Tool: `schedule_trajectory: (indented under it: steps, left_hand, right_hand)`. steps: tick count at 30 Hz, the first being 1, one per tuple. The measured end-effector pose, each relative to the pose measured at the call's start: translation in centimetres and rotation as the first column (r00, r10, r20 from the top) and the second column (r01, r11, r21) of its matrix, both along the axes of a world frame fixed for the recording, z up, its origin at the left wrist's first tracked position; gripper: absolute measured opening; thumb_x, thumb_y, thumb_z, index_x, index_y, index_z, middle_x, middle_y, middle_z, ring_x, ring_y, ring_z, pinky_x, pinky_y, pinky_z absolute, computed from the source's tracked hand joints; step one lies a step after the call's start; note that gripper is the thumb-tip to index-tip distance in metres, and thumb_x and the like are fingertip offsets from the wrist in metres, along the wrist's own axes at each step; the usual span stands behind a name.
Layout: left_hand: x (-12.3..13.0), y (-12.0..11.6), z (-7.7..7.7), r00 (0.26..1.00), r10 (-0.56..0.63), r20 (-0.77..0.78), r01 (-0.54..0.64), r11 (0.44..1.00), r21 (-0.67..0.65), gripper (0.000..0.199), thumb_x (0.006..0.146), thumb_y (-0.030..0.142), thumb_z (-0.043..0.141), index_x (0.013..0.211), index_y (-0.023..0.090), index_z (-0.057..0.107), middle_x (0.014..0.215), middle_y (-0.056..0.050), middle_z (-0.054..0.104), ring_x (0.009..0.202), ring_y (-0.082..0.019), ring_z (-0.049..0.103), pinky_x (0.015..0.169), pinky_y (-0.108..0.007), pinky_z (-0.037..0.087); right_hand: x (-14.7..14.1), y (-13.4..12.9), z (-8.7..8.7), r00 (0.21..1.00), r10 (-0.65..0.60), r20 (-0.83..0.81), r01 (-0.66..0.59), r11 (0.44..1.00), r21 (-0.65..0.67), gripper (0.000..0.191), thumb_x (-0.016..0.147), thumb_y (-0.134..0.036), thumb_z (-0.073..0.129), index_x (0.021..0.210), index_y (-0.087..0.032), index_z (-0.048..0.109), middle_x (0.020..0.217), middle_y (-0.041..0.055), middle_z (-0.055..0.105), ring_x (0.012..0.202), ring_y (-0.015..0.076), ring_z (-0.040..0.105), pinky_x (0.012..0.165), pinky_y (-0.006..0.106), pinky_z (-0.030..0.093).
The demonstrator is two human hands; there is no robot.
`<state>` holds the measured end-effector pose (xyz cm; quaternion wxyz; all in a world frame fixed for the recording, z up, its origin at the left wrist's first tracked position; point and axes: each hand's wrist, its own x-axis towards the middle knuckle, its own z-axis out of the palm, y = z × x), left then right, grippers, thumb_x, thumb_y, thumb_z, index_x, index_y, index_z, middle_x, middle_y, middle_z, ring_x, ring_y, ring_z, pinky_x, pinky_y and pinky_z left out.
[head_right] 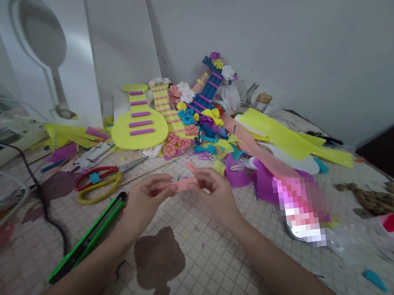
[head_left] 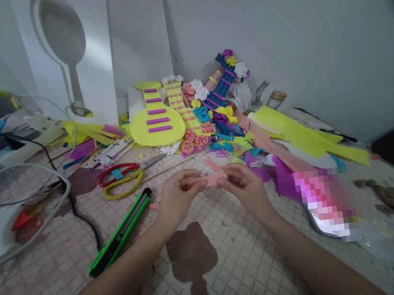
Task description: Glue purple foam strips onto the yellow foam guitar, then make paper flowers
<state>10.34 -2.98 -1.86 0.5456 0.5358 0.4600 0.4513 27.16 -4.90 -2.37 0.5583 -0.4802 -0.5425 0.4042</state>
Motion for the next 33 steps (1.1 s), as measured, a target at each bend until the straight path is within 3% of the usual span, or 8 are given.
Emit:
schedule_trajectory:
  steps: [3,7,12,18,27,30,33]
  left_hand:
    - [0.2,-0.2,-0.1,1.000,-0.011,-0.026,0.012,0.999,0.042,0.025,0.065,0.027,0.070,0.086,0.014,0.063,0.078,-0.005,0.069,0.074,-0.016,0.065,0.064,-0.022,0.050]
    - [0.4,-0.5,-0.1,0.999,0.003,-0.053,-0.004,1.000,-0.013,0.025,0.066,0.028,0.069,0.085,0.013,0.064,0.072,-0.005,0.069,0.069,-0.016,0.066,0.060,-0.021,0.050]
    - [0.4,-0.4,0.1,0.997,-0.036,-0.071,0.035,0.999,-0.024,0.029,0.063,0.029,0.071,0.087,0.014,0.064,0.076,-0.005,0.070,0.069,-0.015,0.065,0.060,-0.021,0.050]
    - [0.5,0.0,-0.4,0.993,-0.084,0.077,0.098,0.976,-0.195,0.019,0.062,0.025,0.071,0.076,0.013,0.065,0.065,-0.003,0.068,0.059,-0.013,0.064,0.058,-0.022,0.052]
    - [0.4,0.2,-0.7,1.000,-0.025,0.014,0.026,0.994,-0.110,0.019,0.062,0.028,0.072,0.072,0.013,0.067,0.057,-0.002,0.065,0.053,-0.012,0.060,0.051,-0.022,0.050]
    - [0.2,0.6,-0.8,1.000,0.006,-0.008,-0.007,0.994,-0.113,0.021,0.060,0.028,0.073,0.073,0.013,0.067,0.059,-0.003,0.067,0.053,-0.013,0.061,0.052,-0.023,0.051]
    - [-0.1,1.0,-0.9,0.999,0.035,-0.005,-0.035,0.995,-0.094,0.023,0.058,0.029,0.074,0.075,0.013,0.067,0.061,-0.003,0.068,0.055,-0.013,0.062,0.054,-0.023,0.051]
  right_hand:
    - [-0.3,-0.1,0.1,0.998,0.033,-0.047,-0.035,0.999,-0.040,0.039,0.064,-0.024,0.072,0.099,-0.024,0.055,0.076,-0.0020,0.067,0.070,0.0135,0.062,0.065,0.027,0.048]
    - [-0.3,-0.1,0.1,1.000,-0.024,-0.014,0.022,0.996,-0.089,0.024,0.064,-0.026,0.072,0.085,-0.022,0.060,0.070,-0.0013,0.067,0.066,0.0137,0.062,0.063,0.026,0.047]
    - [-0.3,-0.2,0.0,0.999,-0.028,0.016,0.029,0.995,-0.092,0.022,0.064,-0.028,0.072,0.082,-0.020,0.061,0.067,-0.0009,0.066,0.063,0.0146,0.062,0.060,0.027,0.047]
    - [-0.4,-0.2,-0.1,0.999,0.017,0.028,-0.014,0.995,-0.098,0.019,0.064,-0.027,0.072,0.079,-0.021,0.062,0.068,-0.0005,0.067,0.064,0.0148,0.063,0.062,0.027,0.048]
    - [0.5,0.6,-0.6,0.998,-0.058,0.038,0.062,0.991,-0.121,0.023,0.059,-0.029,0.075,0.075,-0.019,0.062,0.064,0.0001,0.066,0.061,0.0149,0.062,0.058,0.028,0.049]
    - [0.8,1.2,-0.5,0.970,-0.067,0.232,0.083,0.994,-0.063,0.021,0.066,-0.033,0.069,0.078,-0.018,0.061,0.068,0.0021,0.068,0.064,0.0161,0.064,0.060,0.029,0.051]
    - [2.2,1.6,0.1,0.803,-0.128,0.582,0.156,0.988,0.002,0.020,0.078,-0.036,0.054,0.084,-0.018,0.062,0.075,0.0036,0.069,0.070,0.0158,0.065,0.064,0.028,0.051]
